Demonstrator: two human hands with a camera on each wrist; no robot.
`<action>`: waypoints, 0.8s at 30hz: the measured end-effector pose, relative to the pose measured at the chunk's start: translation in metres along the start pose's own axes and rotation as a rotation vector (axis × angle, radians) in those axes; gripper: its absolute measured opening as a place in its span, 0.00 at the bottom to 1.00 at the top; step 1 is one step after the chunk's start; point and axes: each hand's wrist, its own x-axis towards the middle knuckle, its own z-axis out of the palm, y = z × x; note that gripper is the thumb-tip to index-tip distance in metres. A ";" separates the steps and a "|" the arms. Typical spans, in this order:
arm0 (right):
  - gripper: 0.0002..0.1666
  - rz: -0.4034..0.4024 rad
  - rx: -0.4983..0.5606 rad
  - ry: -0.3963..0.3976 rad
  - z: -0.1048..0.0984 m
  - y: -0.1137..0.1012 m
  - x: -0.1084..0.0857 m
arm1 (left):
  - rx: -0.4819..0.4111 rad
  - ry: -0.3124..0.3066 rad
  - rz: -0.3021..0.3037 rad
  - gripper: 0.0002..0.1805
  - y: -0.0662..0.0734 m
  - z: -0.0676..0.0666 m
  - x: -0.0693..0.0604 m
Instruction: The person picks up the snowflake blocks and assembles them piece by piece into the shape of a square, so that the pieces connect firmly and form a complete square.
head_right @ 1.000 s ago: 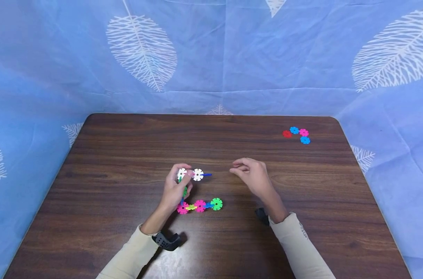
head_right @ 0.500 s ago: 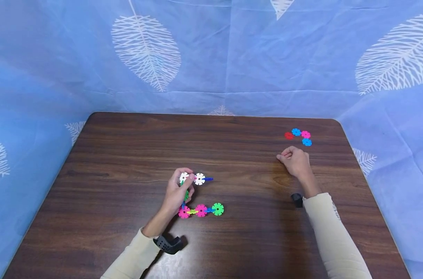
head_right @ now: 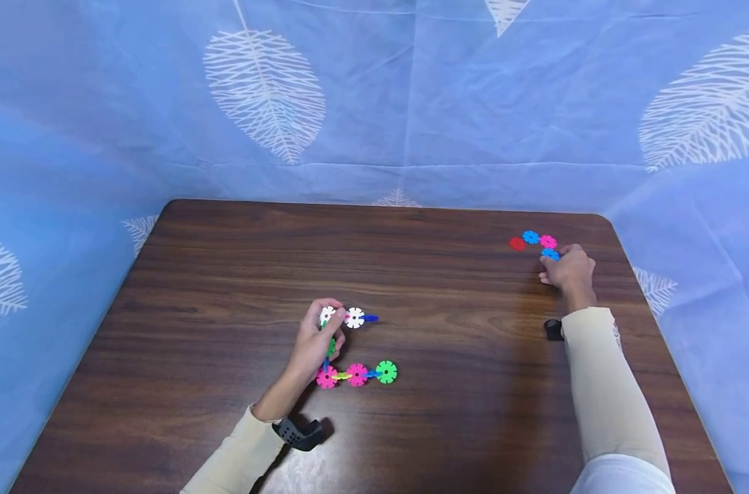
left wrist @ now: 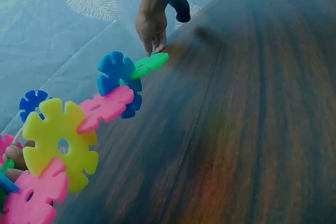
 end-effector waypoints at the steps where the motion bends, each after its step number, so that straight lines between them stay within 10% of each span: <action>1: 0.38 0.013 -0.007 -0.006 0.000 0.001 0.002 | -0.001 0.001 0.006 0.16 0.000 0.000 0.000; 24: 0.15 0.108 0.206 0.075 0.004 0.003 0.004 | 0.007 0.013 0.027 0.15 -0.004 -0.001 0.000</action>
